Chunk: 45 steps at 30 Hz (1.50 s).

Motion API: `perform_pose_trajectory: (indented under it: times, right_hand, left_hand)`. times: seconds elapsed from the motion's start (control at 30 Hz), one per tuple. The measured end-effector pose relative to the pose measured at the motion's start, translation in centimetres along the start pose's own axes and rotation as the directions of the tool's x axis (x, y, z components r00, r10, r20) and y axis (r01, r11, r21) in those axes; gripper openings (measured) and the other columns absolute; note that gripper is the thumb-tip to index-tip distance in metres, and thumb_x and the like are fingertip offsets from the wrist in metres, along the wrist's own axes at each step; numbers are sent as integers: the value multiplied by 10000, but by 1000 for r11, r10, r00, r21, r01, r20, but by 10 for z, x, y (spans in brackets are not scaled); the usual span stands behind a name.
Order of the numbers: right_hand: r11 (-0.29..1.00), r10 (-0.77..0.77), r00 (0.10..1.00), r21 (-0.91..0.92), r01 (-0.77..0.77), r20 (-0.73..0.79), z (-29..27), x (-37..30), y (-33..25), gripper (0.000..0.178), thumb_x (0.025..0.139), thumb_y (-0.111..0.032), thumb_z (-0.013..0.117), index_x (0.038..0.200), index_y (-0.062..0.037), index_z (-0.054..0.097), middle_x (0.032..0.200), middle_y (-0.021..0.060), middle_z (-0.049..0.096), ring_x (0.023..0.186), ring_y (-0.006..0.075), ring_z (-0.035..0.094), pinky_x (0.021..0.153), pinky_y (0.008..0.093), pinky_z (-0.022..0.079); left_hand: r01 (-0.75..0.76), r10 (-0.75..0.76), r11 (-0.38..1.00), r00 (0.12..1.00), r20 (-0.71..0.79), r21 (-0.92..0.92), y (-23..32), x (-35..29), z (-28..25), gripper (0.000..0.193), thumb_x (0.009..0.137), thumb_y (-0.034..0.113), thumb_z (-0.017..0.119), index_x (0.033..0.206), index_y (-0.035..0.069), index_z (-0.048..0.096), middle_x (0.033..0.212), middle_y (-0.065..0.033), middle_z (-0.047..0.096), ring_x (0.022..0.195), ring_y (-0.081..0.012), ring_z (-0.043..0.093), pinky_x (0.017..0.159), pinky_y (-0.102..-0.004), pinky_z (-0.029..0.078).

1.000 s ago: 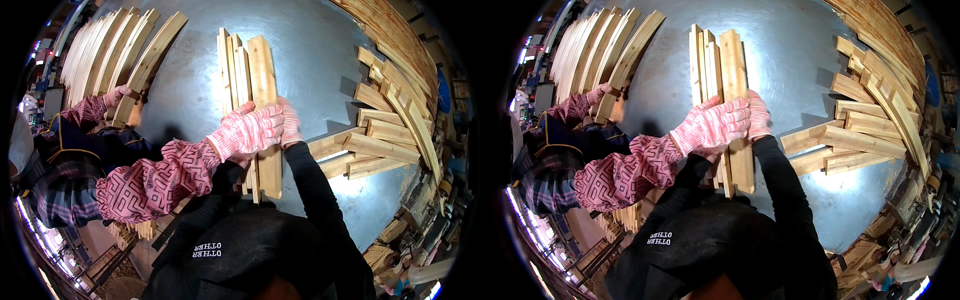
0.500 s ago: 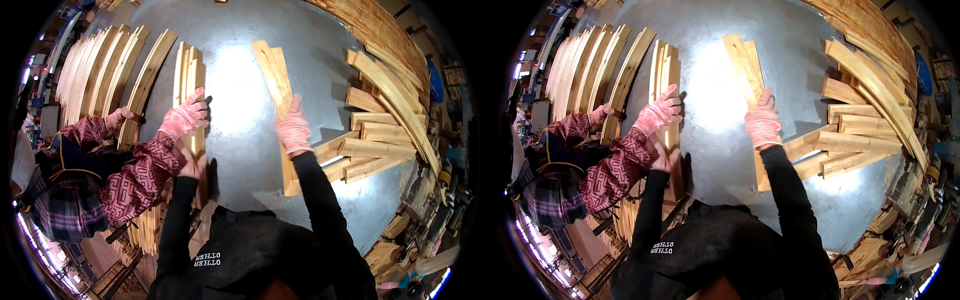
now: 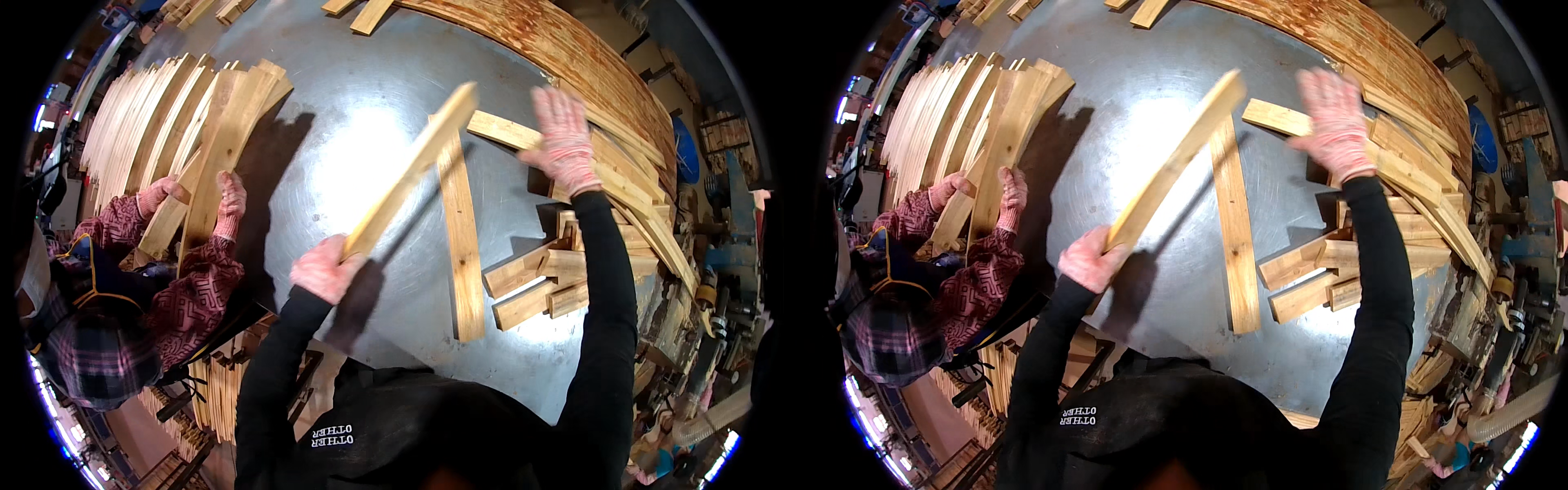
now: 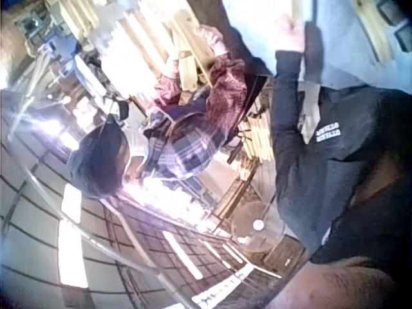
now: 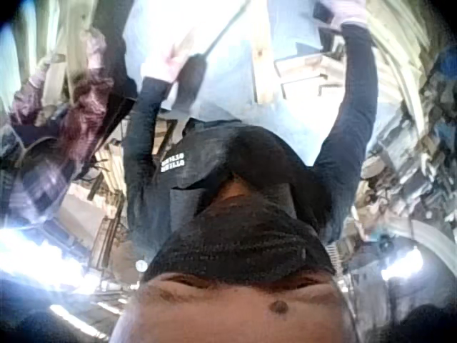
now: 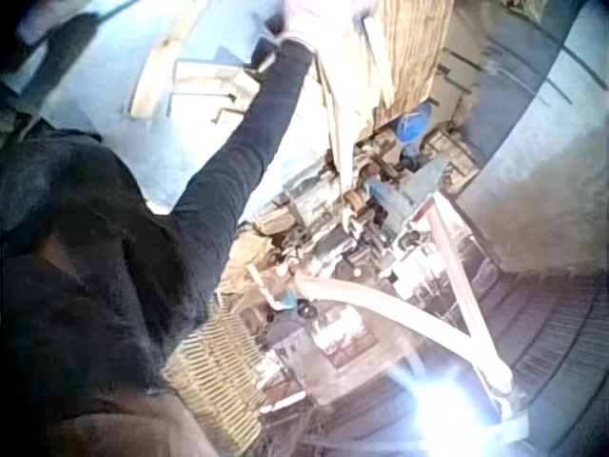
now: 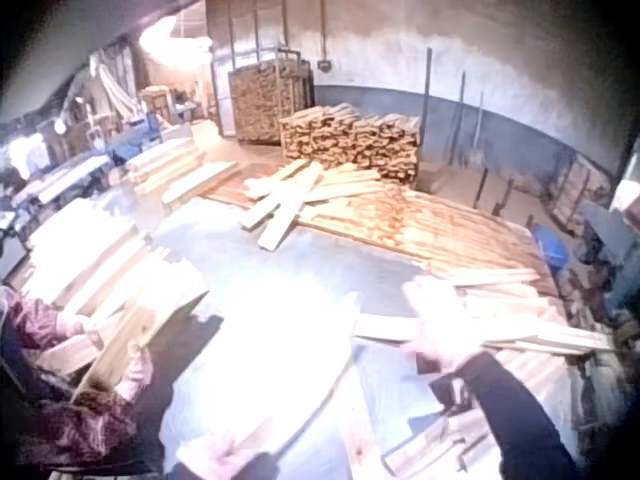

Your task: The person sorts wooden planks on a metal table, picking them up and arranging them into neat stacks. They handle the wood pieces by hand, organizing them into piles of similar size and shape.

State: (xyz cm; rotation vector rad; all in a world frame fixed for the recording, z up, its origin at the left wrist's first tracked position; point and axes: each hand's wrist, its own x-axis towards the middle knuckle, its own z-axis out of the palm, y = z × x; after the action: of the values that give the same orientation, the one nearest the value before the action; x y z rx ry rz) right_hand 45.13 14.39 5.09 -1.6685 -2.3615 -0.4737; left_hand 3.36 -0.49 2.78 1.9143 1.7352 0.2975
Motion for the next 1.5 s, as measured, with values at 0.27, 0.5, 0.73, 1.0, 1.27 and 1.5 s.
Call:
perform_pose_trajectory:
  times: [0.27, 0.5, 0.73, 1.0, 1.27, 1.5]
  right_hand:
    - [950, 301, 724, -129, -285, 621, 82, -38, 51, 682, 793, -403, 720, 1318, -54, 458, 1076, 197, 655, 959, 327, 675, 788, 381, 552]
    - [-347, -57, 355, 315, -884, 933, 62, -58, -6, 548, 815, -457, 774, 1077, -20, 573, 795, 110, 611, 647, 215, 630, 568, 395, 583]
    - [-778, -380, 562, 75, -624, 734, 72, -79, -67, 671, 848, -591, 666, 1185, -35, 500, 917, 157, 597, 772, 282, 606, 761, 464, 531]
    - [-740, -52, 511, 311, -597, 858, 72, -117, -143, 488, 928, -576, 569, 999, -97, 512, 767, 109, 586, 667, 227, 611, 600, 341, 553]
    - [600, 662, 711, 398, -693, 240, 24, -91, -152, 784, 829, -479, 684, 1327, 85, 464, 1263, 300, 567, 1177, 401, 564, 996, 447, 442]
    - [-165, 599, 288, 467, -868, 747, 150, -139, -122, 614, 853, -386, 659, 1253, 58, 523, 1106, 236, 651, 1051, 370, 638, 891, 421, 499]
  left_hand:
    - [351, -299, 813, 936, -185, 464, -170, -24, 37, 359, 812, 282, 728, 1087, 124, 561, 966, -154, 625, 827, -379, 623, 690, -510, 492]
    - [-117, 126, 992, 968, -217, 50, 45, -8, 171, 1007, 707, 542, 752, 1436, -31, 360, 1444, -284, 401, 1354, -404, 381, 1135, -530, 258]
    - [-17, 8, 997, 992, 129, 69, 108, 27, 225, 1158, 696, 516, 788, 1514, -19, 167, 1526, -363, 183, 1419, -494, 224, 1131, -530, 249]
    - [22, -47, 979, 992, -115, -203, 31, 33, 179, 719, 822, 67, 541, 1483, -10, 268, 1411, -281, 429, 1245, -378, 496, 1062, -376, 396]
    - [220, -188, 454, 971, 148, -863, 31, 1, 206, 786, 804, 62, 717, 1457, 43, 282, 1215, -139, 591, 1025, -224, 618, 865, -336, 527]
    - [344, -348, 871, 936, 53, -351, 126, 32, 202, 1089, 688, 359, 839, 1467, -4, 169, 1279, -302, 494, 1158, -364, 561, 957, -410, 489]
